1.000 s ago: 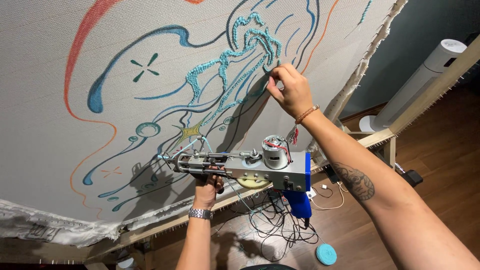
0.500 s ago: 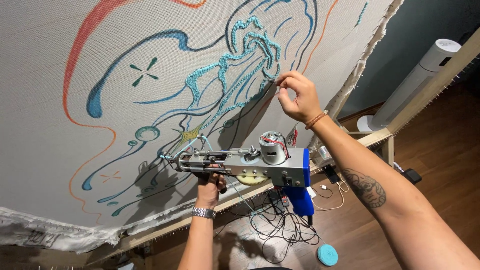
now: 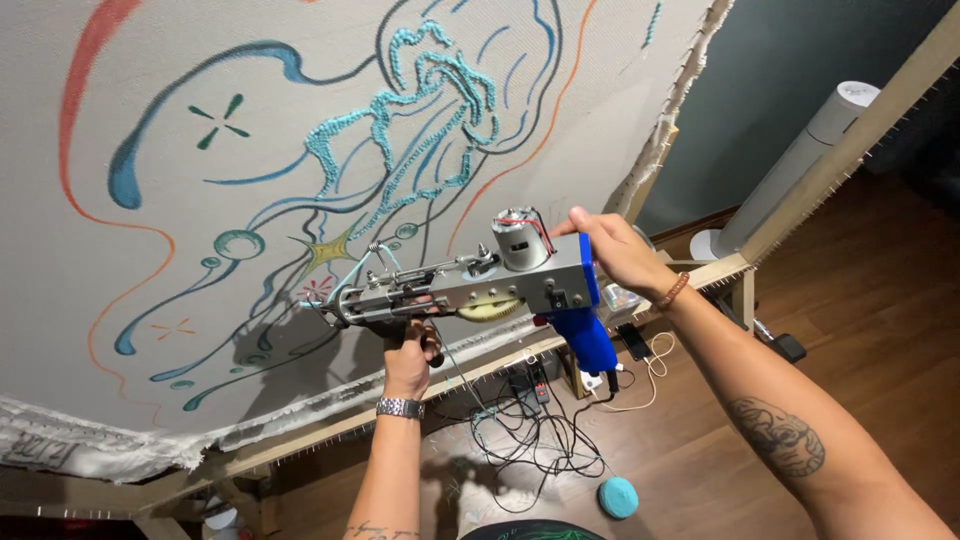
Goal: Creating a rug using a tufting gun on a stretched canvas frame.
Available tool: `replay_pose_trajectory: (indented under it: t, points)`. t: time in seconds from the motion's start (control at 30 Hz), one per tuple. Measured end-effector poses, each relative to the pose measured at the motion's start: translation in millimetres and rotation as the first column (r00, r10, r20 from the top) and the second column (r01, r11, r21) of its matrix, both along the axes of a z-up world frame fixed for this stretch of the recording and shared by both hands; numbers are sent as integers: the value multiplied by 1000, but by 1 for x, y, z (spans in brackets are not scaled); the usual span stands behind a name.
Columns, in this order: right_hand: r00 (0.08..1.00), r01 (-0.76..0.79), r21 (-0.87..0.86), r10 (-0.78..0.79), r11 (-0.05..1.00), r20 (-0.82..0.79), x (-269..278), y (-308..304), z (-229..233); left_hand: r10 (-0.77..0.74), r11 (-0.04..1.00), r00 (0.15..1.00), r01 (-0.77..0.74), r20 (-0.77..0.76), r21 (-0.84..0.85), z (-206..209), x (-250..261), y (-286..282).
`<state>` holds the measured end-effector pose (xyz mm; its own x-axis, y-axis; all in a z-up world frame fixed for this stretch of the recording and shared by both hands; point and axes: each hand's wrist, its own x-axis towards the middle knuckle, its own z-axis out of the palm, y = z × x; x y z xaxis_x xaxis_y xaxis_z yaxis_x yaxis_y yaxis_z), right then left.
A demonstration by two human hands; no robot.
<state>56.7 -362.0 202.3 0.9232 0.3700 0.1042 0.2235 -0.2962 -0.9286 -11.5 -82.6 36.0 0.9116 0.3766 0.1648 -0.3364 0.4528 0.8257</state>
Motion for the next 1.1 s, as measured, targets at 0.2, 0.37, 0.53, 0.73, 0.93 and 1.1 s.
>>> replay_pose_trajectory:
  t: [0.2,0.37,0.53,0.73,0.93,1.1]
  points:
    - [927,-91,492,254,866,-275,-26,-53,-44,-17,999,1000,16,24,36,-32,9,-44]
    - [953,-120,407,219,906,-208,-70,-72,-13,-48,996,998,45,37,75,-55,17,-70]
    - [918,-203,447,328,871,-221,-55,-112,-54,-28,997,999,31,-32,74,-51,7,-93]
    - [919,-234,331,319,914,-230,-65,-133,-54,-15,998,999,17,-37,58,-5,-17,-121]
    - [932,-206,339,289,918,-218,-82,-134,-47,14,996,999,-10,-36,89,9,-30,-130]
    - [927,-208,400,310,892,-209,-89,-135,-49,39,986,999,-37,-13,163,23,-47,-137]
